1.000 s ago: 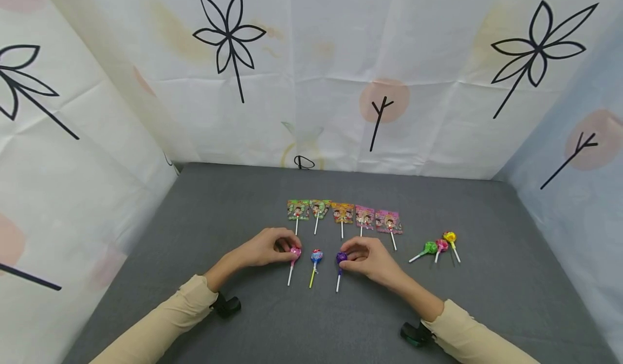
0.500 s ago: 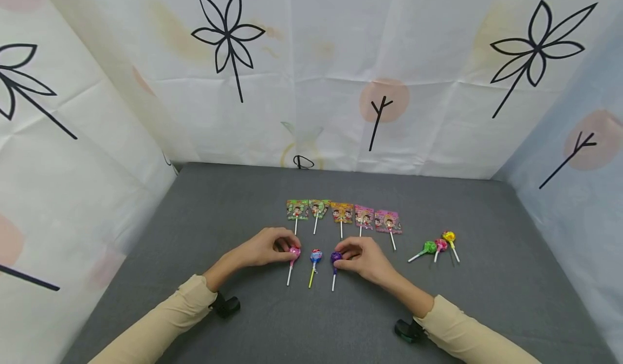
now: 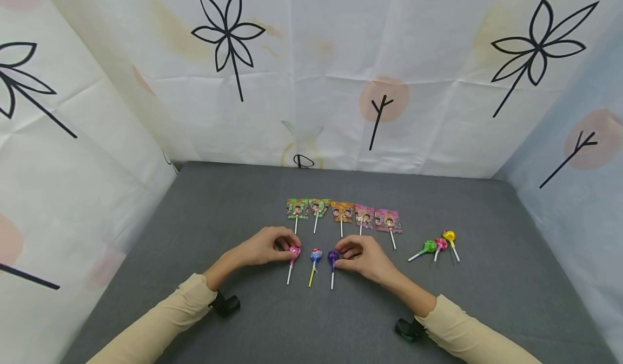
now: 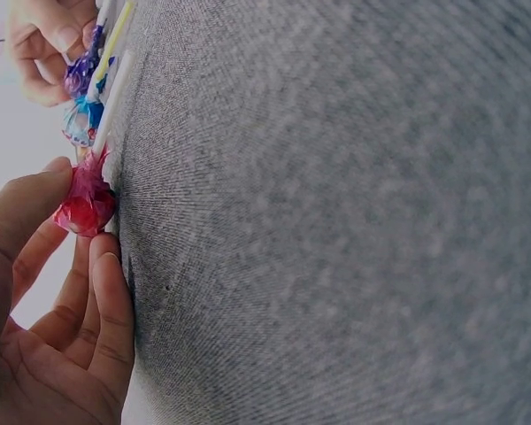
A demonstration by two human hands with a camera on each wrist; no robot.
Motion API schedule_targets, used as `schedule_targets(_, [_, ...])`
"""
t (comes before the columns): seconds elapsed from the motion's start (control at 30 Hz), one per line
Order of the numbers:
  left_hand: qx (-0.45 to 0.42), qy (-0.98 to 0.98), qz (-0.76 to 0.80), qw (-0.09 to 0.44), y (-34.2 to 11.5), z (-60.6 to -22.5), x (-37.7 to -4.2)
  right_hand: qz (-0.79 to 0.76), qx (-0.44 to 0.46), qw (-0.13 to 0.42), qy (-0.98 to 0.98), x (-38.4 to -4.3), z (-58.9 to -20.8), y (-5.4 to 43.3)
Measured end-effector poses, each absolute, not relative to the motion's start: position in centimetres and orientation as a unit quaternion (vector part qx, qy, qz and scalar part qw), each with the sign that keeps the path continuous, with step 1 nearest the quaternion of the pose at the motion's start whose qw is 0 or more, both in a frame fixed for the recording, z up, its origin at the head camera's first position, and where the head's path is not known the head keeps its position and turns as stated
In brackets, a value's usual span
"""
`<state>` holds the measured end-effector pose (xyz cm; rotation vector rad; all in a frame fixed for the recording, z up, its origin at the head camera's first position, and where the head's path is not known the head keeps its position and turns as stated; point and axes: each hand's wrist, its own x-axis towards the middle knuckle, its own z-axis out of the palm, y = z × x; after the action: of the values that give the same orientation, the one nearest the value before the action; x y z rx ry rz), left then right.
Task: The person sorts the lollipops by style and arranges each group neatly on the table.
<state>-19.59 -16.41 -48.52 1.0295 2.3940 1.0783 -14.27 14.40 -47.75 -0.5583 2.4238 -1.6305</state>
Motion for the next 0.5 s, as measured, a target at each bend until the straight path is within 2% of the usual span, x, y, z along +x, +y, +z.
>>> schedule_targets(0.23, [0.354, 0.839, 0.379, 0.167, -16.4, -48.6, -19.7, -0.567, -0.190, 0.091, 0.797, -14.2, -47.6, 16.0])
schedule_targets(0.5, [0.356, 0.838, 0.377, 0.168, -16.4, -48.5, -19.7, -0.586, -0.173, 0.086, 0.787, -13.4, -46.6, 20.4])
